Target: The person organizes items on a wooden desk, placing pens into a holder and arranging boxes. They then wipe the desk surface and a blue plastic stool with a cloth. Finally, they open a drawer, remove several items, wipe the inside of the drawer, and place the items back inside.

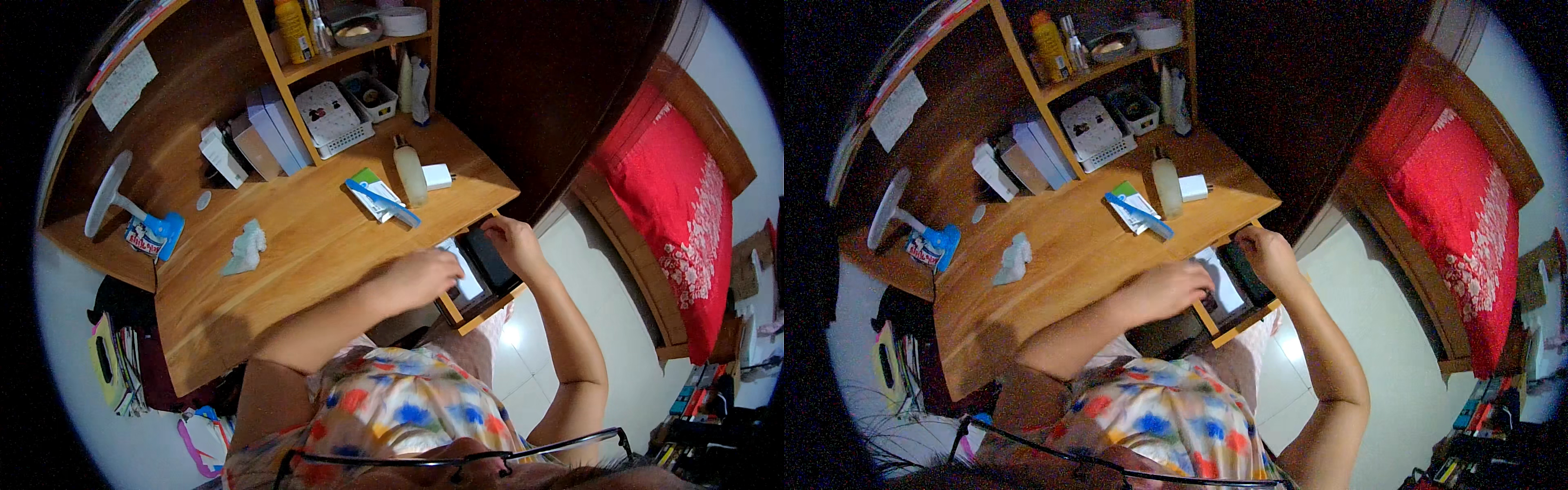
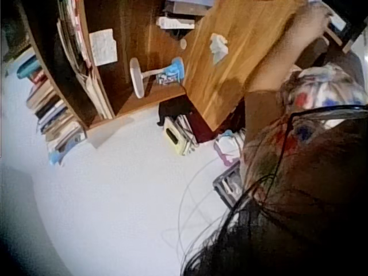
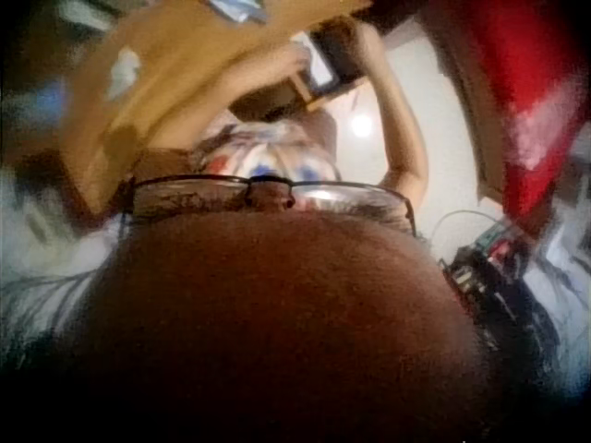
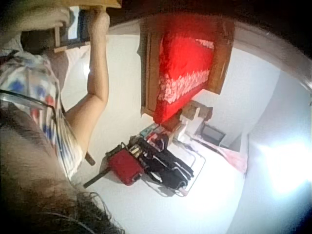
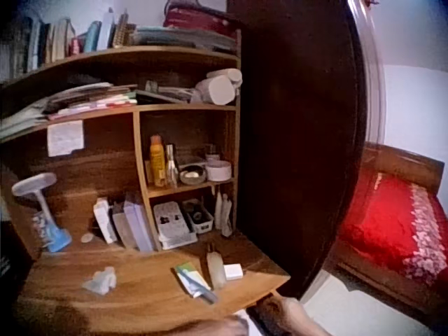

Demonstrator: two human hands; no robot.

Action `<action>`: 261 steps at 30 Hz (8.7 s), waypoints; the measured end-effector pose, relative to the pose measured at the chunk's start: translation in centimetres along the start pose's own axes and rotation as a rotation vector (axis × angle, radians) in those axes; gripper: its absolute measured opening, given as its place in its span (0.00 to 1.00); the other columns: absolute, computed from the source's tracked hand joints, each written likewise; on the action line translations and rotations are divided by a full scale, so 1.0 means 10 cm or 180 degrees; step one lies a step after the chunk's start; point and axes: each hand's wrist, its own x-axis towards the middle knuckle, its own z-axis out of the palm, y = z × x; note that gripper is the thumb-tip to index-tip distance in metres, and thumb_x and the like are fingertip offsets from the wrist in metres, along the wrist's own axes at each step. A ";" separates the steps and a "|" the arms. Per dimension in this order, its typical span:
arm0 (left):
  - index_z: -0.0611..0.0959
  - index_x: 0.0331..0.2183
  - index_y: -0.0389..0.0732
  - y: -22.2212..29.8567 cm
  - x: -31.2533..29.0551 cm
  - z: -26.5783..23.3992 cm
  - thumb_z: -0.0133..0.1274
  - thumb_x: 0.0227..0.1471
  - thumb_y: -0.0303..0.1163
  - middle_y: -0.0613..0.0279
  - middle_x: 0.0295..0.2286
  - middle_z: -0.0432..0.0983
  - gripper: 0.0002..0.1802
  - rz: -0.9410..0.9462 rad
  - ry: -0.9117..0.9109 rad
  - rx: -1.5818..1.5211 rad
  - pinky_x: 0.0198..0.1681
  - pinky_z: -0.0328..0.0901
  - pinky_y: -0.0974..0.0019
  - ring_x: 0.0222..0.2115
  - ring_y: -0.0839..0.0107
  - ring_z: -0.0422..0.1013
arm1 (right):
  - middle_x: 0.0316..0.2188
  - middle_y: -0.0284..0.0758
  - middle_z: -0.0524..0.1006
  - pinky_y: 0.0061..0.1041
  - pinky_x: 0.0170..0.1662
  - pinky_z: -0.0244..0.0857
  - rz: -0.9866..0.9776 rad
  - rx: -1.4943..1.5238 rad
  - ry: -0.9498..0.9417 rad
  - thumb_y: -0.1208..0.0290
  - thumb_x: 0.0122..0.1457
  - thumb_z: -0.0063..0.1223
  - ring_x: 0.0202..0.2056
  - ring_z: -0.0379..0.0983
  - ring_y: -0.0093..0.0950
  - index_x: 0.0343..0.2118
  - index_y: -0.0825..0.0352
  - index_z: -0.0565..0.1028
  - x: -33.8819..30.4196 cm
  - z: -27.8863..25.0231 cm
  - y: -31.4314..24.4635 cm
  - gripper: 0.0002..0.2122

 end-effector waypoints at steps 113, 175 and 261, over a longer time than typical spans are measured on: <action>0.77 0.41 0.40 -0.17 0.79 0.48 0.57 0.38 0.24 0.55 0.38 0.71 0.22 0.0705 -0.0487 0.0734 0.48 0.64 0.57 0.42 0.54 0.69 | 0.37 0.45 0.76 0.36 0.40 0.68 0.0002 -0.0350 -0.0246 0.74 0.52 0.57 0.37 0.74 0.44 0.42 0.68 0.71 -0.95 -0.06 -0.03 0.14; 0.52 0.64 0.52 -1.22 -0.05 -0.82 0.68 0.31 0.51 0.42 0.59 0.49 0.62 -0.2029 0.0239 0.0913 0.59 0.56 0.47 0.56 0.39 0.56 | 0.34 0.43 0.76 0.40 0.42 0.68 -0.0649 -0.0568 0.0241 0.73 0.50 0.56 0.39 0.72 0.44 0.39 0.65 0.75 0.47 1.02 -0.63 0.12; 0.61 0.60 0.44 -0.17 -0.25 0.20 0.61 0.43 0.54 0.46 0.60 0.51 0.48 -0.1185 0.0528 0.1760 0.63 0.45 0.48 0.62 0.49 0.46 | 0.64 0.37 0.56 0.51 0.65 0.31 -0.0359 -0.0750 0.1682 0.65 0.60 0.43 0.66 0.45 0.40 0.59 0.60 0.63 0.14 1.14 0.36 0.23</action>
